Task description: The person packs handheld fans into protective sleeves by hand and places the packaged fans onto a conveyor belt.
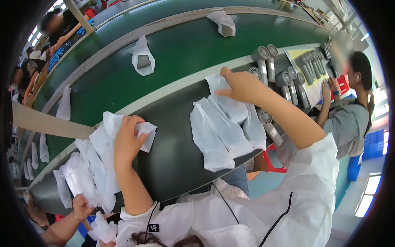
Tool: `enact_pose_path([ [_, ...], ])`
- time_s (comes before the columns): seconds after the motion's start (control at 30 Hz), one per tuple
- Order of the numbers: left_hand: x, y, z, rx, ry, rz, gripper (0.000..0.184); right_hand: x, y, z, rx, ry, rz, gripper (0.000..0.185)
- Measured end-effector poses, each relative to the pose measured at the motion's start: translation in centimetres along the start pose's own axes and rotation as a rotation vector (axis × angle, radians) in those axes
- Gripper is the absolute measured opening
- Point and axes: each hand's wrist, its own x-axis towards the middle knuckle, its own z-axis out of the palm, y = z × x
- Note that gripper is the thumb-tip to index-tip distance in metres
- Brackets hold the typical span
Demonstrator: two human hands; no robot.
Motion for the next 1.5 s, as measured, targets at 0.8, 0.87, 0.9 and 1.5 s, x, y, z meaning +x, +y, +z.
enact_pose_path([
  [0.8,-3.7,1.9,-0.3,-0.554,0.347,0.066,0.011,-16.0,7.5,-0.4,0.36,0.539,-0.01,0.045],
  [0.87,-4.0,2.9,-0.5,-0.618,0.33,0.067,0.011,-18.1,6.8,-4.0,0.453,0.658,0.056,0.045],
  [0.9,-4.0,3.7,-0.4,-0.625,0.301,0.04,0.011,-19.3,6.0,-5.4,0.585,0.692,0.154,0.046],
  [1.5,-5.7,10.7,0.3,-0.606,-0.075,0.076,0.019,-12.6,-10.9,4.9,0.707,1.142,-0.718,0.071],
])
